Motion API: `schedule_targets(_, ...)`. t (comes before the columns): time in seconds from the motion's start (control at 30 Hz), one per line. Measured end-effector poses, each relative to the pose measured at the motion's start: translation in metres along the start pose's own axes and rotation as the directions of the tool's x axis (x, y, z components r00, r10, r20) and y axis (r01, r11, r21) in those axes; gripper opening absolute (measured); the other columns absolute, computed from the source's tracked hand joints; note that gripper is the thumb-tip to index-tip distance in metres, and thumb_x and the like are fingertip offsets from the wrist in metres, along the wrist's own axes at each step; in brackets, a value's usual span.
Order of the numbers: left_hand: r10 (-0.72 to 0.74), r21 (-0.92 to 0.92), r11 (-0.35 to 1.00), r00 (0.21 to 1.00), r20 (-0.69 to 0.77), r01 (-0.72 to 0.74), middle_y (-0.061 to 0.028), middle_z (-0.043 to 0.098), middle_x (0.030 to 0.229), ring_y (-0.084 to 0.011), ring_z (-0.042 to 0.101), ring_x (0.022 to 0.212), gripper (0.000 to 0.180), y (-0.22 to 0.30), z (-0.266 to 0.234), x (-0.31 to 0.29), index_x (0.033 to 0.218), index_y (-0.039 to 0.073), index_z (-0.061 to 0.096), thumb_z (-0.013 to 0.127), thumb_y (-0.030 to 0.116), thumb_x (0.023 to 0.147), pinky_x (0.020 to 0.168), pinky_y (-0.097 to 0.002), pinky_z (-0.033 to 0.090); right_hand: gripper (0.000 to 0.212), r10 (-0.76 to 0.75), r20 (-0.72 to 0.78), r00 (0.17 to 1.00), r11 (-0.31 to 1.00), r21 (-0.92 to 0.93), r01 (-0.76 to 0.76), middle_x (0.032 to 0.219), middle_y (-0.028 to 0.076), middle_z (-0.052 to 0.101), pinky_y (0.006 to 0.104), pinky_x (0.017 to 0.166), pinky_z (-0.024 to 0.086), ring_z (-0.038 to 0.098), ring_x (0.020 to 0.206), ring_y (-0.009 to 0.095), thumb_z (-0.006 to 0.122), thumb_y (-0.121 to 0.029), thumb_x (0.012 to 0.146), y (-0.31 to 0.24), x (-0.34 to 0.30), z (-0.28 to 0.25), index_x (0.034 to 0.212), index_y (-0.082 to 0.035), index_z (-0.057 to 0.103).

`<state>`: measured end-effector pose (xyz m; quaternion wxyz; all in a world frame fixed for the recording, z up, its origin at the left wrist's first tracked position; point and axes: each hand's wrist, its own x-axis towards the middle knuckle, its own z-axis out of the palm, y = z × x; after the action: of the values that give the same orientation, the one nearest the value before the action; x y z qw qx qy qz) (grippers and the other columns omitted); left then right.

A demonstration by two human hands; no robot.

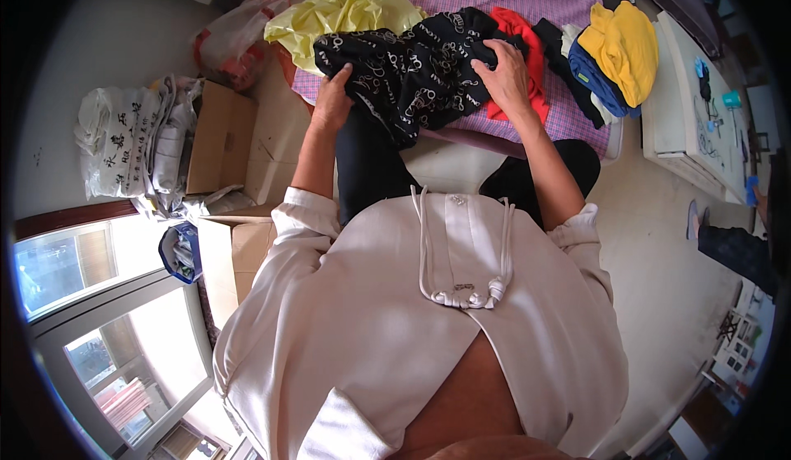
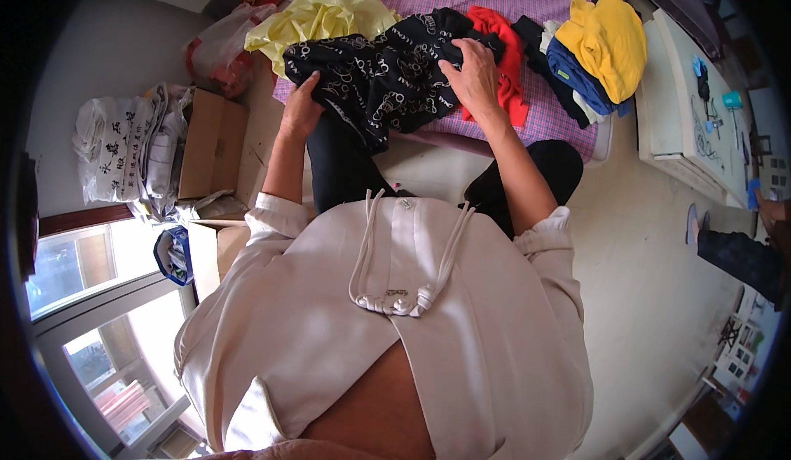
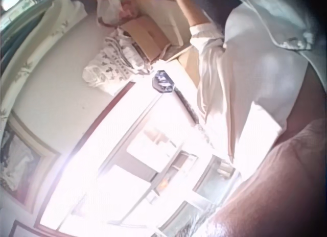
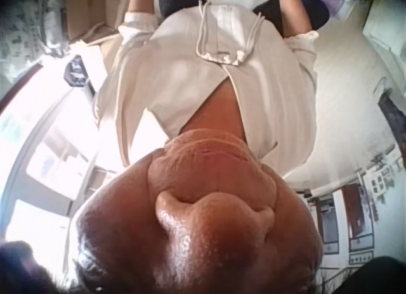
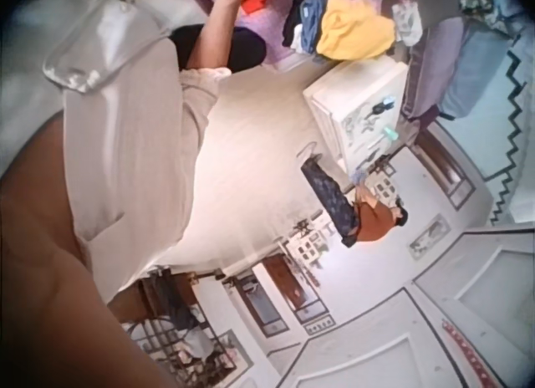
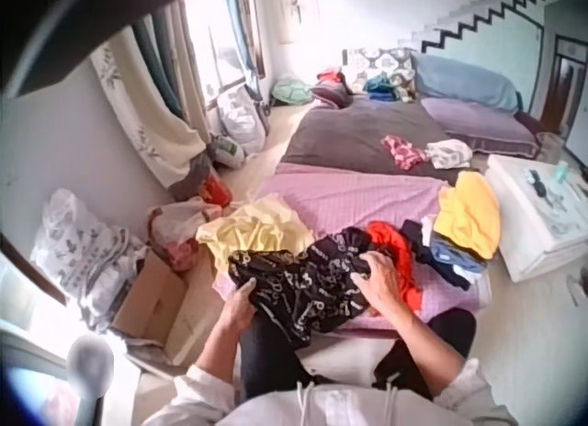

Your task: The person folds items of clothing on a bed, places them inside a yellow plastic bag, and then smooths a pink plaid pillowcase.

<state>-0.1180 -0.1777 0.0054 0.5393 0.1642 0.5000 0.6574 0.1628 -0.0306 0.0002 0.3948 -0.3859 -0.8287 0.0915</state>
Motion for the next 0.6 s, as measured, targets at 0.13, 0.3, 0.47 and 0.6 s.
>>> schedule_targets(0.13,0.104,-0.024,0.994,0.994,-0.027,-0.105,-0.0139,0.061,0.113,-0.0269,0.063,0.098,0.033,0.015,0.007,0.003,0.123,-0.002,0.047,0.048,0.013,0.094,0.082,-0.0389,0.055,0.057,-0.006,0.189,0.982,0.986,-0.161,0.037,0.109,0.015,0.06,0.0436,0.088,0.043,0.054,0.102,0.035,0.075,-0.039,0.069,0.001,0.004,0.009,0.112,-0.006,0.058)
schedule_targets(0.3,0.256,0.066,0.964,0.966,0.025,-0.257,-0.0122,0.061,0.11,-0.0225,0.064,0.093,0.036,0.052,0.033,-0.014,0.124,0.0,0.048,0.049,0.02,0.094,0.076,-0.0331,0.055,0.054,0.1,0.339,0.936,0.966,-0.258,-0.009,0.105,0.017,0.061,0.0456,0.085,0.042,0.054,0.101,0.033,0.075,-0.035,0.069,0.008,0.005,0.011,0.112,-0.007,0.059)
schedule_targets(0.47,0.189,0.001,0.982,0.974,0.128,-0.19,-0.0124,0.056,0.122,-0.0231,0.057,0.108,0.044,0.085,0.044,-0.021,0.129,-0.001,0.044,0.047,0.029,0.096,0.093,-0.0371,0.047,0.054,0.024,0.172,0.985,0.967,-0.253,0.02,0.106,0.018,0.06,0.0447,0.084,0.044,0.055,0.099,0.033,0.076,-0.035,0.068,-0.017,0.017,-0.011,0.111,-0.007,0.06)
schedule_targets(0.6,0.183,0.094,0.972,0.945,0.273,-0.215,-0.0086,0.058,0.118,-0.0171,0.058,0.104,0.046,0.092,0.059,-0.022,0.128,0.001,0.047,0.05,0.032,0.095,0.091,-0.0294,0.047,0.074,-0.082,0.066,0.994,0.975,0.214,0.066,0.119,0.02,0.056,0.0454,0.096,0.04,0.048,0.116,0.037,0.075,-0.048,0.068,-0.048,0.045,-0.025,0.123,-0.005,0.052)
